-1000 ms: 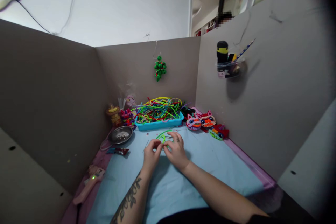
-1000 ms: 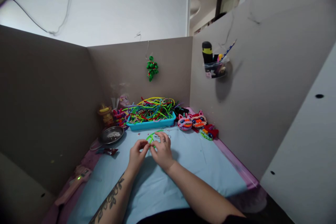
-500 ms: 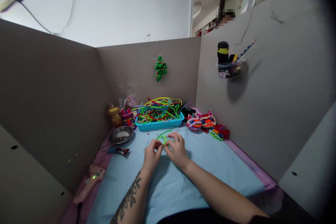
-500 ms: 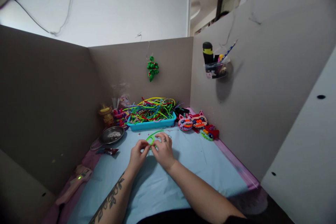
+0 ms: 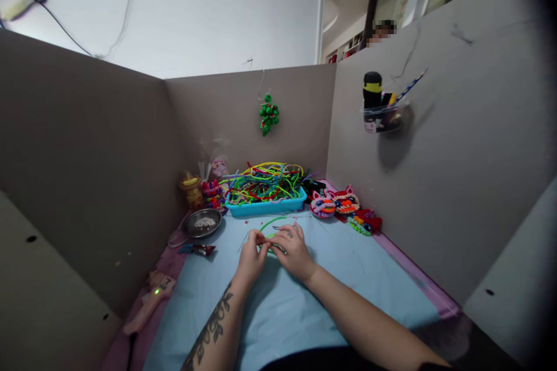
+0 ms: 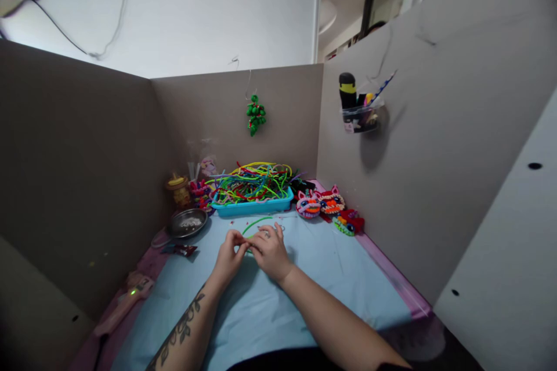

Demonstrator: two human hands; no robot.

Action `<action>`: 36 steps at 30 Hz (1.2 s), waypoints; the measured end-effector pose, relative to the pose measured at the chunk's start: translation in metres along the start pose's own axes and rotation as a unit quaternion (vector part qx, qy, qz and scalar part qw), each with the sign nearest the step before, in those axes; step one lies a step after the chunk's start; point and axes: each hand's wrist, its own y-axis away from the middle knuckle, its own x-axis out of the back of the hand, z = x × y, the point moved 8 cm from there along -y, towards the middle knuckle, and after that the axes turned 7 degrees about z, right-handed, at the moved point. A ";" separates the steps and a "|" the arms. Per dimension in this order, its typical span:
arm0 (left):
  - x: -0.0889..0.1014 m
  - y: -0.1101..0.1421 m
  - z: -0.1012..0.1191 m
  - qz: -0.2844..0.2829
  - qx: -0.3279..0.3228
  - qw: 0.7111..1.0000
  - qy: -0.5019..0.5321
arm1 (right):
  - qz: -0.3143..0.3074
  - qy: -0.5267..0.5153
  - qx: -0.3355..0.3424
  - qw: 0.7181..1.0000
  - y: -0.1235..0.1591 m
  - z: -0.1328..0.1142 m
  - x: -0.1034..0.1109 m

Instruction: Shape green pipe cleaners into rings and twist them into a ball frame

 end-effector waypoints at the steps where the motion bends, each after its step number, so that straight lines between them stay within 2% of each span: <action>1: 0.000 0.000 0.000 0.001 0.002 1.000 0.000 | -0.003 0.002 -0.003 1.000 0.000 0.000 0.000; 11: -0.002 -0.001 -0.001 -0.023 0.037 0.998 0.044 | 0.004 0.017 -0.010 1.000 -0.002 0.000 0.003; 14: -0.001 -0.002 -0.003 -0.015 0.042 0.998 0.048 | 0.009 0.012 -0.014 1.000 -0.002 0.002 0.003; 20: 0.001 -0.001 0.003 -0.002 -0.017 1.000 0.005 | -0.015 -0.008 -0.047 0.999 -0.003 0.008 -0.004; 30: -0.003 0.001 0.011 -0.031 -0.032 0.998 -0.050 | -0.053 -0.095 -0.139 0.984 0.000 0.032 -0.024; 36: -0.004 0.002 0.014 -0.041 -0.050 0.994 -0.092 | -0.057 -0.125 -0.152 0.979 0.002 0.038 -0.028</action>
